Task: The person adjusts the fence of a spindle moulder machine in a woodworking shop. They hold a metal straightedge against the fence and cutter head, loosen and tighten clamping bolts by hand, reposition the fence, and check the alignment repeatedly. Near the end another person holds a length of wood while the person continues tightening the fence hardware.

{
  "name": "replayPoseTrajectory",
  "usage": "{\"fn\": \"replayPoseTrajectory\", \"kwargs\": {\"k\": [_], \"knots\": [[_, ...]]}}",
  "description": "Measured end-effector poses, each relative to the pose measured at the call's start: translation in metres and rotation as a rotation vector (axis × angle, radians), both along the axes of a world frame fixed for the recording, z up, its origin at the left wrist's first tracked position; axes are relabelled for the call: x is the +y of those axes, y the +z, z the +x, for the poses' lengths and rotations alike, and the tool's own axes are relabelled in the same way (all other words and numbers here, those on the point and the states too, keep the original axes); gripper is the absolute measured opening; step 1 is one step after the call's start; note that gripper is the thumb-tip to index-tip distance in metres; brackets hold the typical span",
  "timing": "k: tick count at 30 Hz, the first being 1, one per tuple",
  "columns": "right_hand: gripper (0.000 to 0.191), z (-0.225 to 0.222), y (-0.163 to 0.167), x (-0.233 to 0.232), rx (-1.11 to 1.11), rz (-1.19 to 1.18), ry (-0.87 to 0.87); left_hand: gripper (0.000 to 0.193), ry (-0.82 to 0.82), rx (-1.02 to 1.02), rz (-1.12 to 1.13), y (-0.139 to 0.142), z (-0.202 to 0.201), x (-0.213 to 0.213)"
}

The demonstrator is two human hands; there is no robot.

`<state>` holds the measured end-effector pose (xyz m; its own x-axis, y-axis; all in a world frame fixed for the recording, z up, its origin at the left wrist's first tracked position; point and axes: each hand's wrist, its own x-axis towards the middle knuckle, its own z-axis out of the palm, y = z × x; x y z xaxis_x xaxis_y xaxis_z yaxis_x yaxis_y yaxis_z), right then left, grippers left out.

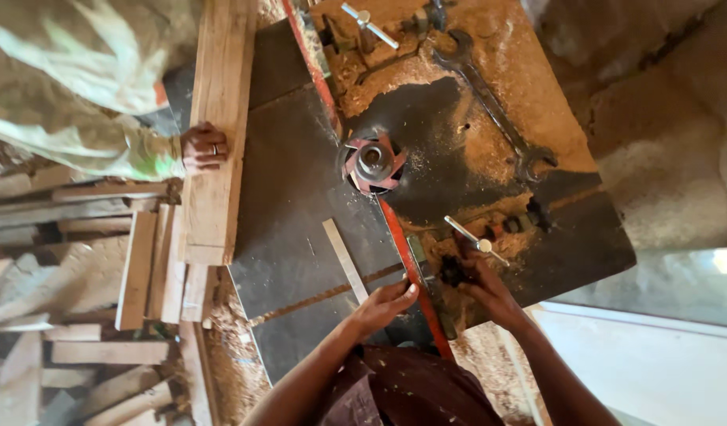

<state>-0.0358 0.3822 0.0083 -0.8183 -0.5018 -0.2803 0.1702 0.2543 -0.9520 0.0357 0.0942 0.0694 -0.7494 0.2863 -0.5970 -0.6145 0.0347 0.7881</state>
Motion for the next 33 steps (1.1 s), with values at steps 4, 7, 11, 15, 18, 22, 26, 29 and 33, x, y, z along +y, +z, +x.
{"fn": "replayPoseTrajectory", "kwargs": {"k": [4, 7, 11, 15, 18, 22, 26, 29, 33], "knots": [[0.049, -0.008, 0.015, 0.006, -0.139, -0.016, 0.054, 0.056, -0.017, 0.05, -0.041, -0.007, 0.002, 0.0], [0.052, -0.015, 0.012, 0.004, -0.294, -0.105, 0.087, 0.071, -0.206, 0.084, -0.299, -0.011, -0.001, -0.002], [0.028, -0.017, -0.012, 0.004, -0.249, -0.053, -0.073, 0.09, -0.264, 0.182, -0.413, -0.019, -0.006, 0.0], [0.014, -0.002, -0.025, 0.003, -0.245, -0.116, -0.285, 0.091, -0.253, 0.262, -0.505, -0.031, -0.004, 0.004], [0.017, 0.014, -0.012, -0.005, -0.481, -0.524, -0.518, 0.093, -0.188, 0.311, -0.52, -0.035, -0.001, 0.003], [0.043, 0.021, 0.02, -0.024, -0.741, -0.86, -0.676, 0.087, -0.105, 0.247, -0.478, -0.027, -0.003, -0.001], [0.04, 0.02, 0.035, -0.036, -0.785, -1.01, -0.643, 0.079, -0.107, 0.151, -0.465, -0.006, -0.01, 0.0], [0.04, 0.016, 0.025, -0.038, -0.738, -0.825, -0.685, 0.069, -0.033, 0.112, -0.311, 0.007, -0.014, 0.002], [0.038, 0.008, 0.007, -0.041, -0.37, -0.519, -0.56, 0.057, -0.038, 0.123, -0.321, 0.016, -0.018, 0.002]]}}
